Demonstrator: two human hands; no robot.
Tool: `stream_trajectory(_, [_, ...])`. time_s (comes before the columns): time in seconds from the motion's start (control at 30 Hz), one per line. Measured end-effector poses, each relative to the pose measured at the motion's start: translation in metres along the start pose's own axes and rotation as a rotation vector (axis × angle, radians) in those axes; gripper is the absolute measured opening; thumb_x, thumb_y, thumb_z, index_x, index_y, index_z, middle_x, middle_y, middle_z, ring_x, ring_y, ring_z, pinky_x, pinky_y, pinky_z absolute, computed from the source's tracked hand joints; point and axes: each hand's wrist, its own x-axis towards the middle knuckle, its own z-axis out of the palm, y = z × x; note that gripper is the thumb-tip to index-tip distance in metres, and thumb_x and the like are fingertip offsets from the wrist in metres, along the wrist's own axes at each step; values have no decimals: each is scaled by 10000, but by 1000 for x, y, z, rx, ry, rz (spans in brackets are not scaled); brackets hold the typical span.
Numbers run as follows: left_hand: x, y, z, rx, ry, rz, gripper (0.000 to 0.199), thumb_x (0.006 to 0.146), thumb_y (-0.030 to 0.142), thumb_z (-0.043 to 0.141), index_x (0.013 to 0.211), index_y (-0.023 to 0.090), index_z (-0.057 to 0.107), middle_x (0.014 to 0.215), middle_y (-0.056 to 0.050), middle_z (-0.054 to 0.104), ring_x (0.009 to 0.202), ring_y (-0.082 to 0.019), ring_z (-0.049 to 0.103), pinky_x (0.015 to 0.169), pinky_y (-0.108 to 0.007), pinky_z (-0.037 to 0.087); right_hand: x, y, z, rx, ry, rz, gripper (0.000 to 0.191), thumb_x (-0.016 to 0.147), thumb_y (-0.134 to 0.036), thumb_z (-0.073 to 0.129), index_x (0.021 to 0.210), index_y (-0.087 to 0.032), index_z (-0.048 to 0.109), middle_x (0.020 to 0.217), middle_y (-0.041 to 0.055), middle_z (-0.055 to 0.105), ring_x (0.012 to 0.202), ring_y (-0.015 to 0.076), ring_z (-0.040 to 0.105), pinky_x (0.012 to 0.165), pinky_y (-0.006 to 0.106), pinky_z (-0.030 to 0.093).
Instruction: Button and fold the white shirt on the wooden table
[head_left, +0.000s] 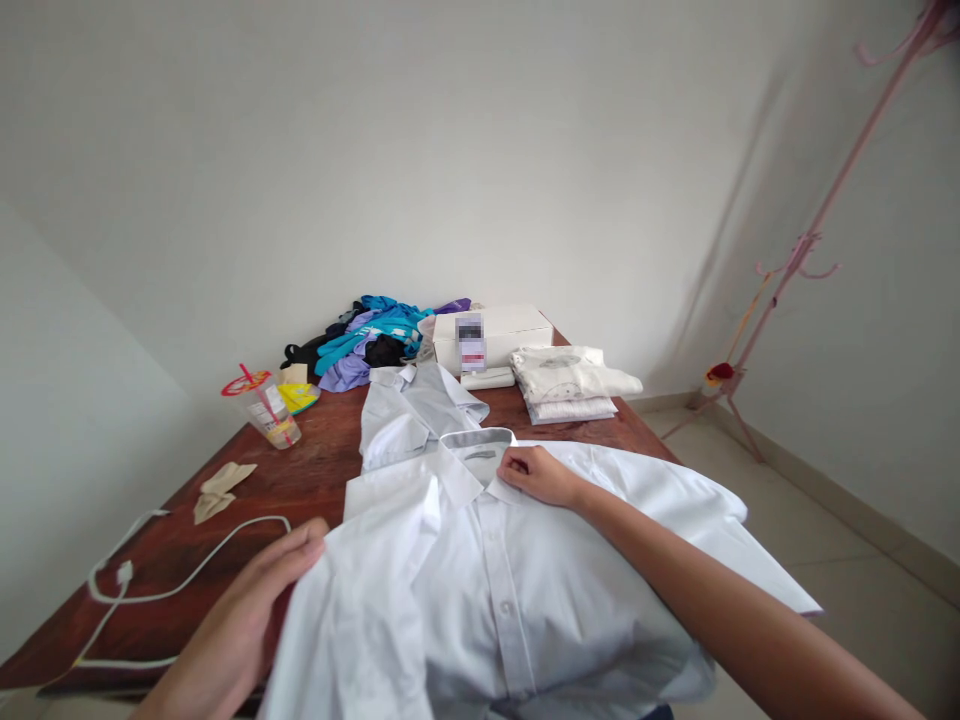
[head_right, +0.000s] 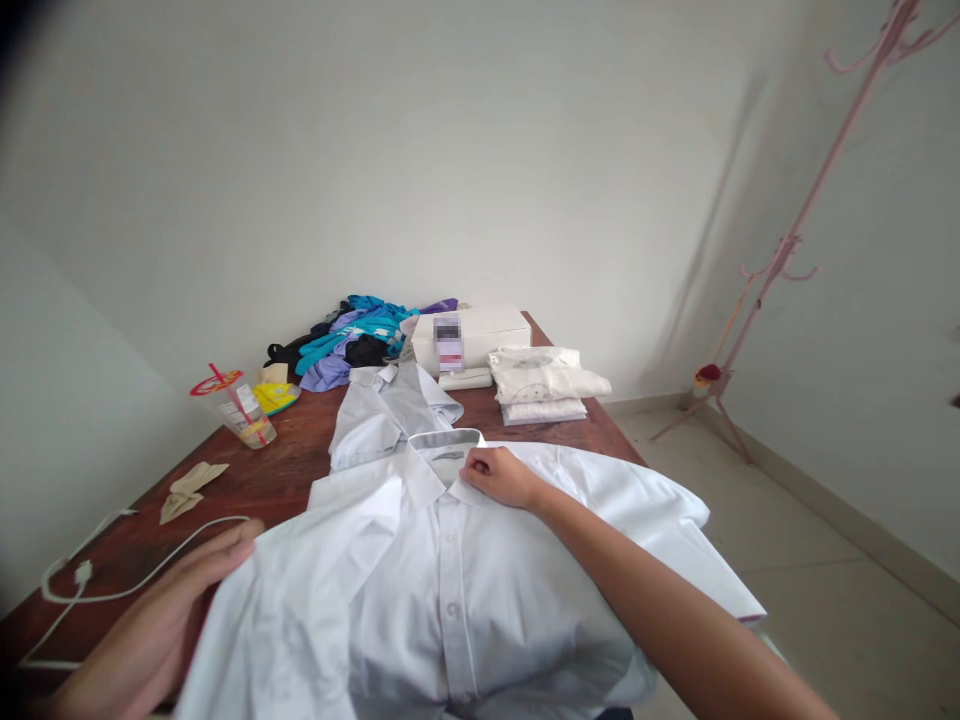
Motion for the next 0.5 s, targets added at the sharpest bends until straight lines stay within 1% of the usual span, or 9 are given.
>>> stream_trajectory(0.03, [-1, 11, 21, -129, -32, -39, 326, 853, 451, 671, 1103, 243, 696, 1139, -45, 753, 1111, -289, 699, 876, -386, 618, 0, 0, 0, 8, 4, -5, 281, 918, -413, 614, 763, -181, 642, 651, -23, 547, 622, 133, 465, 568, 252, 330])
stream_trajectory(0.07, [-2, 22, 42, -259, -102, -72, 306, 854, 412, 680, 1097, 226, 690, 1148, -49, 746, 1136, -281, 685, 904, -375, 606, 0, 1, 1, 26, 10, -9, 297, 917, -432, 622, 766, -178, 647, 655, -20, 554, 625, 133, 467, 570, 252, 333])
stream_trajectory(0.13, [0, 36, 82, -459, -283, -92, 278, 866, 400, 698, 1064, 206, 675, 1154, -63, 733, 1137, -275, 679, 926, -367, 588, 0, 2, 1, 121, 1, -1, 353, 915, -493, 635, 769, -172, 650, 652, -18, 566, 610, 127, 463, 565, 251, 338])
stream_trajectory(0.2, [5, 41, 115, -530, -516, -95, 289, 887, 416, 702, 1078, 204, 655, 1221, -83, 700, 1186, -273, 652, 983, -377, 544, 0, 2, 1, 307, -46, 42, 447, 914, -584, 619, 758, -166, 641, 615, -21, 558, 553, 115, 457, 535, 248, 342])
stream_trajectory(0.27, [10, 39, 138, -449, -709, -92, 344, 902, 427, 699, 1170, 219, 641, 1321, -104, 649, 1271, -279, 594, 1042, -400, 491, -1, 0, -1, 523, -115, 112, 544, 930, -670, 543, 784, -158, 655, 598, -11, 569, 504, 112, 470, 497, 245, 353])
stream_trajectory(0.33, [8, 37, 151, -315, -824, -90, 414, 932, 469, 656, 1279, 247, 619, 1419, -115, 588, 1363, -289, 517, 1106, -439, 426, -2, -4, -3, 671, -172, 172, 613, 938, -717, 480, 842, -147, 685, 631, 14, 610, 509, 120, 514, 483, 243, 379])
stream_trajectory(0.37, [4, 37, 153, -263, -855, -81, 445, 949, 499, 623, 1327, 266, 604, 1468, -112, 552, 1404, -290, 477, 1137, -455, 390, -2, -5, -5, 701, -198, 187, 609, 927, -718, 503, 855, -145, 695, 650, 21, 624, 525, 123, 534, 488, 241, 396])
stream_trajectory(0.43, [-13, 39, 149, -235, -907, -24, 511, 973, 562, 556, 1418, 312, 557, 1567, -88, 462, 1474, -289, 391, 1191, -477, 317, -3, -8, -7, 695, -242, 191, 553, 868, -693, 626, 833, -146, 699, 643, 8, 618, 540, 118, 540, 501, 235, 416])
stream_trajectory(0.5, [-37, 41, 136, -281, -983, 51, 586, 956, 617, 541, 1482, 361, 504, 1620, -51, 402, 1508, -291, 341, 1214, -495, 282, -2, -8, -9, 656, -272, 190, 498, 795, -643, 746, 806, -147, 696, 617, -13, 600, 534, 108, 529, 515, 233, 431])
